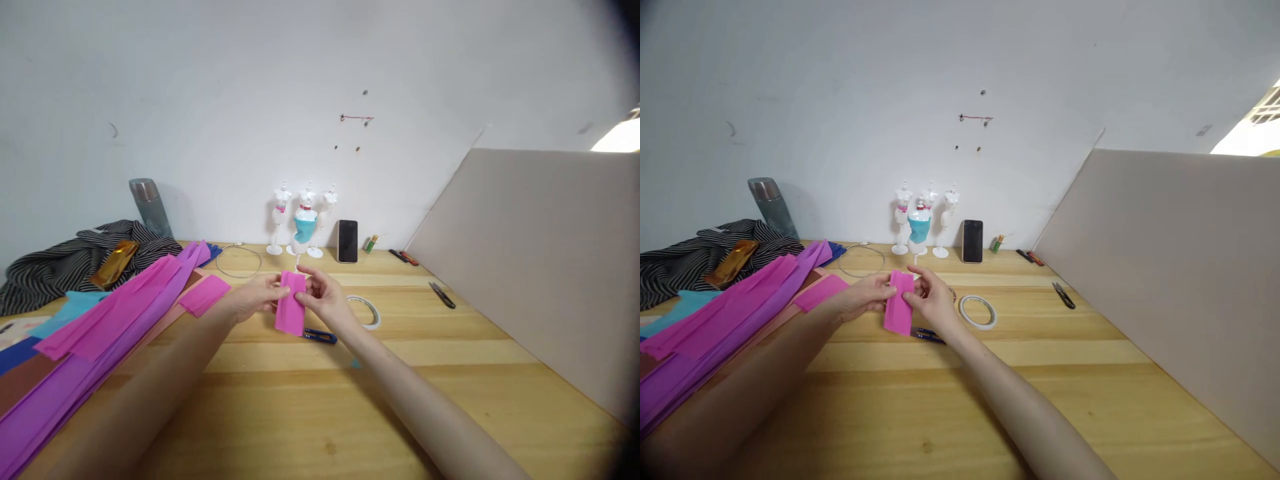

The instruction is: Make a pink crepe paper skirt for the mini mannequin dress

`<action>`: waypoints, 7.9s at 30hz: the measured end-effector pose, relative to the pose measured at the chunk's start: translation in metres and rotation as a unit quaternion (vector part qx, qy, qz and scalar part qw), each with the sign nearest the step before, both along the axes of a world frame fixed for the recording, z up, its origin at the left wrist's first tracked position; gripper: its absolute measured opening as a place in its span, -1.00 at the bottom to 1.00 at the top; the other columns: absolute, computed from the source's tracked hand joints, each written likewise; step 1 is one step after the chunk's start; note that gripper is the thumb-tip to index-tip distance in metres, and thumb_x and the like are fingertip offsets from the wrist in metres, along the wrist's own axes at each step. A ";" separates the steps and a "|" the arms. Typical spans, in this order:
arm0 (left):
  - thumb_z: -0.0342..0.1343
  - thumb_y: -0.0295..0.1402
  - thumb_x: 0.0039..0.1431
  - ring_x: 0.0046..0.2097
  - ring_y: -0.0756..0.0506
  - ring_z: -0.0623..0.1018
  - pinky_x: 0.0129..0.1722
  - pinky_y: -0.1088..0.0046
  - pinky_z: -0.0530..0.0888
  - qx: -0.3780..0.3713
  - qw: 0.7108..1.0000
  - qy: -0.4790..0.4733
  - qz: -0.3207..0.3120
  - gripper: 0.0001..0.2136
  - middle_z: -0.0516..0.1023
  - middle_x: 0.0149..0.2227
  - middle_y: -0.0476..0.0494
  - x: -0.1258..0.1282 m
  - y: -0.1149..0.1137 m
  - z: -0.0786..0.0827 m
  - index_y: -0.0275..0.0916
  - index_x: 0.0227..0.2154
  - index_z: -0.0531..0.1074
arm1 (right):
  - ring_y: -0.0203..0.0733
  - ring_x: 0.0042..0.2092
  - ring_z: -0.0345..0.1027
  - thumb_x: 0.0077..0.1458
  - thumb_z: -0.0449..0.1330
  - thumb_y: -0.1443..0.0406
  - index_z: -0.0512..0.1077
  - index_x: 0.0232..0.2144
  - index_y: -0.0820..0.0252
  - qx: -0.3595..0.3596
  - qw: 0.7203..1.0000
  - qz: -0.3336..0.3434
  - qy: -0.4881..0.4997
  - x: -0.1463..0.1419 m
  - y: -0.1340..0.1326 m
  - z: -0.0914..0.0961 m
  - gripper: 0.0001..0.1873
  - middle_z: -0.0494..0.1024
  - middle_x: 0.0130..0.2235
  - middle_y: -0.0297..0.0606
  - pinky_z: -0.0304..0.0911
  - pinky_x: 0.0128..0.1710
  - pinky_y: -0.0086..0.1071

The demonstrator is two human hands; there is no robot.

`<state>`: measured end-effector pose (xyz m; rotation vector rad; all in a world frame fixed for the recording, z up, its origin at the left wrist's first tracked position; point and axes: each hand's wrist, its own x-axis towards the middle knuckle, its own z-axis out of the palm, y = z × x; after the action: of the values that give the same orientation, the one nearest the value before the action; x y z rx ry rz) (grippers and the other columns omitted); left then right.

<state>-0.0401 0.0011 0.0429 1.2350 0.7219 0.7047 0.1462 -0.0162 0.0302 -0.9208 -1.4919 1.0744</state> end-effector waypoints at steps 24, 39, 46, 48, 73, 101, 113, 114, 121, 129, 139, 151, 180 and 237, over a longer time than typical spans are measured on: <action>0.31 -0.34 -0.06 -0.35 -0.10 0.58 -0.28 0.43 0.44 -0.045 0.987 -0.135 0.073 -0.77 0.62 -0.38 -0.24 0.007 0.013 -0.030 -0.39 -0.35 0.54 | -0.44 -0.60 0.04 -0.24 0.34 0.25 0.44 -0.11 0.27 -0.073 0.997 0.001 0.008 0.011 0.009 0.008 -0.45 0.30 -0.59 -0.50 -0.06 -0.60 -0.46; 0.20 -0.35 0.08 -0.23 -0.14 0.61 -0.16 0.37 0.47 -0.070 0.979 -0.171 0.092 -0.78 0.63 -0.29 -0.28 0.001 0.019 -0.033 -0.38 -0.24 0.54 | -0.45 -0.64 -0.04 -0.22 0.28 0.20 0.35 -0.61 0.21 -0.097 0.995 -0.005 0.030 0.016 0.009 0.013 -0.78 0.22 -0.69 -0.48 -0.14 -0.63 -0.47; 0.23 -0.35 0.05 -0.24 -0.14 0.61 -0.18 0.35 0.50 -0.077 0.979 -0.161 0.097 -0.76 0.63 -0.27 -0.29 0.000 0.017 -0.032 -0.38 -0.22 0.53 | -0.45 -0.69 0.02 -0.23 0.25 0.22 0.35 -0.48 0.21 -0.154 0.987 -0.010 0.054 0.020 0.016 0.006 -0.77 0.31 -0.68 -0.46 -0.17 -0.70 -0.51; 0.24 -0.33 0.04 -0.23 -0.15 0.61 -0.20 0.35 0.50 -0.073 0.980 -0.155 0.103 -0.74 0.63 -0.26 -0.30 0.000 0.017 -0.031 -0.39 -0.23 0.53 | -0.41 -0.62 0.21 -0.27 0.25 0.26 0.36 -0.34 0.21 -0.144 0.986 -0.043 0.076 0.019 0.016 0.006 -0.67 0.45 -0.50 -0.38 0.01 -0.67 -0.51; 0.31 -0.32 -0.09 -0.35 -0.08 0.56 -0.28 0.43 0.46 -0.017 0.983 -0.110 0.148 -0.76 0.63 -0.37 -0.22 0.003 0.014 -0.024 -0.38 -0.37 0.55 | -0.21 -0.38 0.42 -0.04 0.20 0.25 0.49 -0.36 0.25 -0.039 0.983 -0.027 -0.175 0.022 0.018 0.003 -0.81 0.57 -0.41 -0.23 0.28 -0.35 -0.37; 0.20 -0.49 -0.38 -0.72 -0.01 0.29 -0.69 0.51 0.13 0.179 0.916 0.357 0.013 -0.91 0.33 -0.74 0.06 -0.052 0.019 -0.002 -0.20 -0.71 0.42 | -0.32 -0.57 0.15 -0.32 0.11 0.38 0.25 -0.73 0.20 -0.157 0.821 0.038 -0.547 0.122 0.040 0.024 -0.92 0.28 -0.68 -0.39 -0.02 -0.55 -0.41; 0.17 -0.22 0.07 -0.16 -0.10 0.57 -0.25 0.38 0.50 0.168 0.975 0.118 -0.087 -0.42 0.31 0.20 -0.31 0.003 -0.027 0.040 -0.13 0.18 0.23 | -0.37 -0.59 0.14 -0.18 0.35 0.20 0.25 -0.59 0.21 0.021 0.938 0.332 0.099 0.081 0.006 0.043 -0.67 0.35 -0.61 -0.37 0.01 -0.56 -0.47; 0.20 -0.23 0.06 -0.14 -0.11 0.57 -0.25 0.39 0.51 0.147 0.982 0.075 -0.096 -0.41 0.33 0.19 -0.31 0.007 -0.030 0.040 -0.12 0.18 0.24 | -0.38 -0.59 0.13 -0.15 0.34 0.22 0.26 -0.58 0.21 0.027 0.930 0.345 0.127 0.075 0.004 0.042 -0.69 0.35 -0.61 -0.37 0.01 -0.56 -0.47; 0.28 -0.28 0.02 -0.20 -0.12 0.62 -0.26 0.44 0.52 0.079 0.993 -0.018 -0.081 -0.58 0.58 -0.13 -0.29 0.002 -0.028 0.035 -0.26 -0.04 0.42 | -0.40 -0.60 0.06 -0.10 0.30 0.24 0.25 -0.53 0.19 0.029 0.904 0.378 0.198 0.064 0.004 0.037 -0.73 0.31 -0.62 -0.40 -0.03 -0.56 -0.49; 0.30 -0.23 -0.05 -0.47 0.01 0.53 -0.41 0.51 0.46 0.133 0.990 0.021 0.044 -0.69 0.54 -0.53 -0.07 0.007 -0.025 0.033 -0.32 -0.31 0.44 | -0.34 -0.53 0.25 -0.14 0.35 0.16 0.40 -0.37 0.29 -0.041 0.919 0.384 0.074 0.074 0.010 0.038 -0.66 0.53 -0.47 -0.21 0.02 -0.57 -0.50; 0.14 -0.39 0.08 -0.30 0.00 0.54 -0.25 0.46 0.52 0.362 0.907 0.158 0.146 -0.64 0.56 -0.20 -0.13 0.006 -0.036 0.047 -0.20 -0.02 0.42 | -0.30 -0.43 0.32 0.05 0.24 0.08 0.49 -0.34 0.28 0.024 0.953 0.250 -0.169 0.052 -0.013 0.062 -0.67 0.47 -0.48 -0.30 0.22 -0.35 -0.39; 0.09 -0.57 0.12 -0.31 0.00 0.53 -0.40 0.55 0.46 0.636 0.721 0.143 0.236 -0.85 0.54 -0.29 -0.15 0.013 -0.035 0.040 -0.27 -0.29 0.48 | -0.29 -0.45 0.30 0.02 0.24 0.16 0.48 -0.47 0.27 0.034 0.974 0.145 -0.169 0.034 -0.024 0.064 -0.75 0.49 -0.54 -0.31 0.18 -0.36 -0.39; -0.13 -0.09 0.28 -0.30 -0.12 0.53 -0.32 0.40 0.38 0.609 0.749 0.249 -0.072 -0.63 0.58 -0.37 -0.17 0.053 -0.091 0.022 -0.23 -0.35 0.47 | -0.24 -0.51 0.38 -0.05 0.33 0.10 0.53 -0.40 0.21 0.071 0.997 0.010 -0.032 0.063 -0.043 0.095 -0.72 0.51 -0.58 -0.29 0.29 -0.45 -0.34; 0.05 -0.38 0.13 -0.25 -0.04 0.51 -0.37 0.50 0.43 0.379 0.900 0.182 0.117 -0.84 0.48 -0.15 -0.20 0.001 -0.058 0.075 -0.28 -0.53 0.30 | -0.20 -0.27 0.35 0.10 0.25 0.19 0.57 -0.37 0.26 0.160 0.928 0.273 -0.195 0.066 -0.020 0.077 -0.77 0.53 -0.38 -0.18 0.27 -0.21 -0.29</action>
<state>-0.0396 -0.0570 0.1182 2.0546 0.9539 1.0177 0.2123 -0.0364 0.1075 -0.5076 -2.2698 1.0163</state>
